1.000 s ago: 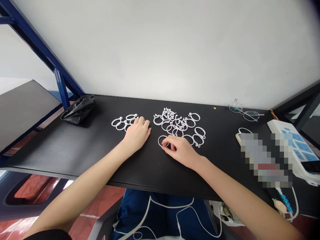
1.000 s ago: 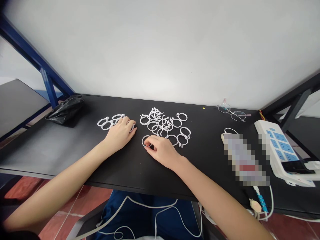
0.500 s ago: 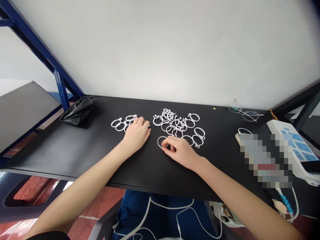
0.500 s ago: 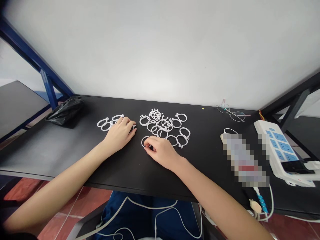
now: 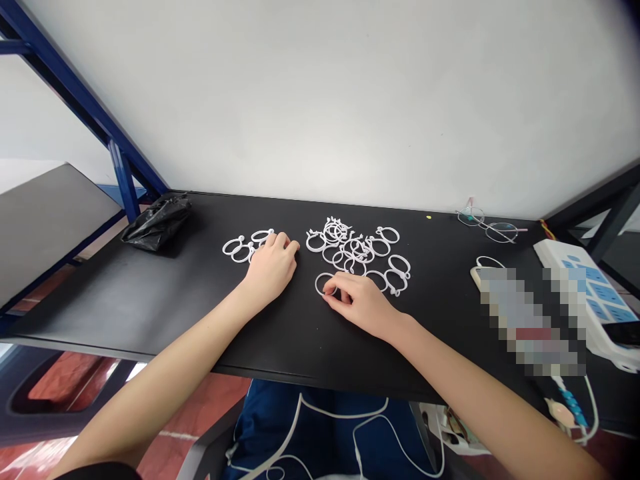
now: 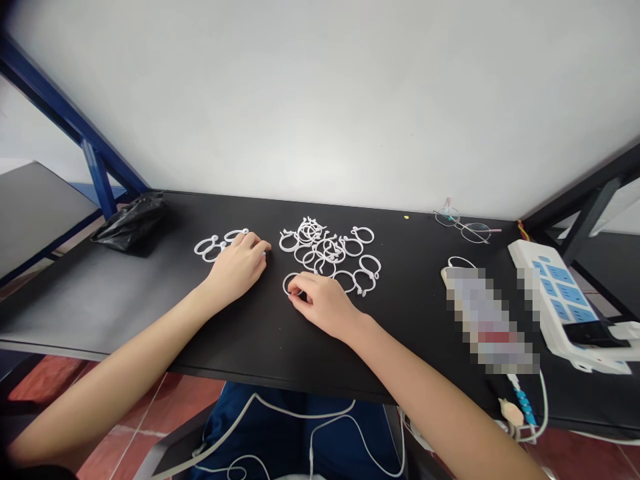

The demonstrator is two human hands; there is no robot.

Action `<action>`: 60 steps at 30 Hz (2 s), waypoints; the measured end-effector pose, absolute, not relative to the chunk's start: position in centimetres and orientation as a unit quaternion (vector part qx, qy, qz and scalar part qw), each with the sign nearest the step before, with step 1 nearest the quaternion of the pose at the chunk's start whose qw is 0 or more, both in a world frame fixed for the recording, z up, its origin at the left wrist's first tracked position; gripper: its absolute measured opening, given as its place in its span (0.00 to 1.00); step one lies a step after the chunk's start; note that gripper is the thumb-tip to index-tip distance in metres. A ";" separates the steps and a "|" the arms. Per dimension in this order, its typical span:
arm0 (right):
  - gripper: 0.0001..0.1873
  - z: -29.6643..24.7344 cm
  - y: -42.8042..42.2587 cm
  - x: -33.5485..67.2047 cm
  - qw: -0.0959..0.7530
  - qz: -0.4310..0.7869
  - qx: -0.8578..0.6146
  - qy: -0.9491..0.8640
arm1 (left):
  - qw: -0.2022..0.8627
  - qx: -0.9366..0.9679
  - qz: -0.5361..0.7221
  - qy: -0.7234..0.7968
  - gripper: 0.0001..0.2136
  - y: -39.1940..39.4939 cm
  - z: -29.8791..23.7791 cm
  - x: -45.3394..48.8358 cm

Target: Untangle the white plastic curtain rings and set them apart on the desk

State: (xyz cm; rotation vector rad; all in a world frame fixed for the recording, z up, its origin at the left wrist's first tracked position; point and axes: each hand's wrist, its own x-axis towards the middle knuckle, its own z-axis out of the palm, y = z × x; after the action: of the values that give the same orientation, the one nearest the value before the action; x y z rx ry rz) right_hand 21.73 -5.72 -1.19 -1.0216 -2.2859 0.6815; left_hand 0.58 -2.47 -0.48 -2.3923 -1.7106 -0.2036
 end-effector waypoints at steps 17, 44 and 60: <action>0.06 -1.1 -5.8 21.8 0.263 0.251 -0.381 -0.850 | 0.079 -0.806 -0.039 -0.585 0.15 -2.7 0.1 0.7; 0.05 -1.0 -5.8 21.8 0.274 0.247 -0.373 -0.852 | 0.082 -0.809 -0.060 -0.578 0.13 -2.7 0.0 0.7; 0.08 -1.4 -5.9 21.8 0.407 0.202 -0.353 -0.818 | -0.066 -0.890 -0.241 -0.382 0.12 -3.8 0.7 1.6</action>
State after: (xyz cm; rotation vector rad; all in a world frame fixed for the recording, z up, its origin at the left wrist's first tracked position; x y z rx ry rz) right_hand 21.82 -5.91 -1.41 -0.8910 -2.0628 0.5082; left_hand 1.60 -3.83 0.69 -2.9189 -1.2524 -0.7892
